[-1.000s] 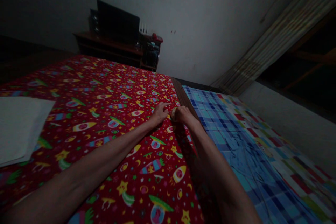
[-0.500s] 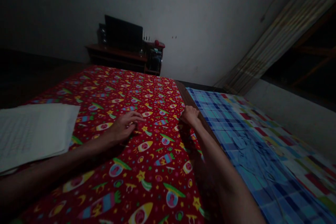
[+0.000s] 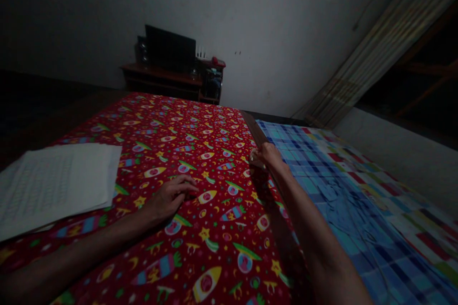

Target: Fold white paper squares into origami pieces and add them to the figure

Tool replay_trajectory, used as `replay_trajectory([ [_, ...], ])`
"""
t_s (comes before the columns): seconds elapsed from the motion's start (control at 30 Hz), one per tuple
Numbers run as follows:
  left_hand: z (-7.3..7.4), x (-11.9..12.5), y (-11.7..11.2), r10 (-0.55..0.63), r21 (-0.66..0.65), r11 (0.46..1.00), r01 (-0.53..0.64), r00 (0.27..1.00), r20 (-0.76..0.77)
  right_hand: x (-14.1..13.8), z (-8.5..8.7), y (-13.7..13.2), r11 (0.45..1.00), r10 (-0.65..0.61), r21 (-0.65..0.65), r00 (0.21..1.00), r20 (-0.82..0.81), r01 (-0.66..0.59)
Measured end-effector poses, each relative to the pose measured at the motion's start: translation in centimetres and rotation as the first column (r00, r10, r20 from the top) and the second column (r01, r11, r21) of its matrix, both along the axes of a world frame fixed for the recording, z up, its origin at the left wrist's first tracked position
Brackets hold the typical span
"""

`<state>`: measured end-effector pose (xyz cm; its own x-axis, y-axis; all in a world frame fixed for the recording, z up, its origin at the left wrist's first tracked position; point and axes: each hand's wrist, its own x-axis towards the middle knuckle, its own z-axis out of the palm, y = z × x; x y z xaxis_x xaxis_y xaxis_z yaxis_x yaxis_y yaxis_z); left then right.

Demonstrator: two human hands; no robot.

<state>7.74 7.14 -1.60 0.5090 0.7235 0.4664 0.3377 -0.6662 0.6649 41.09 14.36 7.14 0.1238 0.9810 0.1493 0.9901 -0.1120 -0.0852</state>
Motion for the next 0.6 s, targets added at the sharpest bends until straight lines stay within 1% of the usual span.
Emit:
replay_trajectory([
  [0.1,1.0,-1.1,-0.1,-0.02,0.044,0.999,0.022,0.999,-0.041,0.0,1.8,-2.6,0.992,0.023,0.124,0.996,-0.083,-0.012],
  [0.17,2.1,-3.0,-0.4,-0.067,0.078,0.994,0.074,0.993,-0.096,-0.5,2.2,-5.3,0.98,0.016,0.197,0.992,-0.125,0.009],
  [0.2,2.7,-4.2,-0.6,-0.07,0.1,0.992,0.081,0.991,-0.115,-1.0,1.9,-6.8,0.971,0.014,0.238,0.988,-0.153,0.023],
  [0.23,3.3,-5.7,-0.9,-0.058,0.12,0.99,0.073,0.99,-0.129,-1.8,1.4,-8.4,0.958,0.04,0.284,0.975,-0.218,0.024],
  [0.27,3.8,-7.3,-1.1,-0.038,0.128,0.99,0.059,0.987,-0.157,-2.7,0.6,-10.0,0.955,0.083,0.297,0.962,-0.259,-0.002],
  [0.3,4.2,-9.0,-1.4,-0.02,0.143,0.989,0.048,0.981,-0.193,-3.7,-0.3,-11.5,0.957,0.121,0.287,0.95,-0.288,-0.035],
  [0.33,4.4,-10.7,-1.7,0.014,0.154,0.988,0.021,0.975,-0.223,-4.8,-1.4,-12.9,0.965,0.165,0.249,0.936,-0.312,-0.087],
  [0.4,4.6,-13.8,-2.3,0.088,0.174,0.984,-0.042,0.96,-0.267,-7.1,-3.8,-15.1,0.969,0.204,0.206,0.912,-0.355,-0.137],
  [0.5,4.3,-17.3,-3.3,0.235,0.245,0.956,-0.163,0.923,-0.305,-9.6,-6.8,-17.0,0.968,0.25,0.121,0.887,-0.389,-0.22],
  [0.57,3.8,-19.0,-4.0,0.337,0.296,0.923,-0.245,0.888,-0.313,-10.5,-7.9,-17.4,0.963,0.269,0.088,0.884,-0.383,-0.255],
  [0.6,3.4,-19.7,-4.3,0.37,0.312,0.911,-0.271,0.87,-0.324,-10.7,-8.2,-17.3,0.961,0.276,0.08,0.882,-0.382,-0.266],
])
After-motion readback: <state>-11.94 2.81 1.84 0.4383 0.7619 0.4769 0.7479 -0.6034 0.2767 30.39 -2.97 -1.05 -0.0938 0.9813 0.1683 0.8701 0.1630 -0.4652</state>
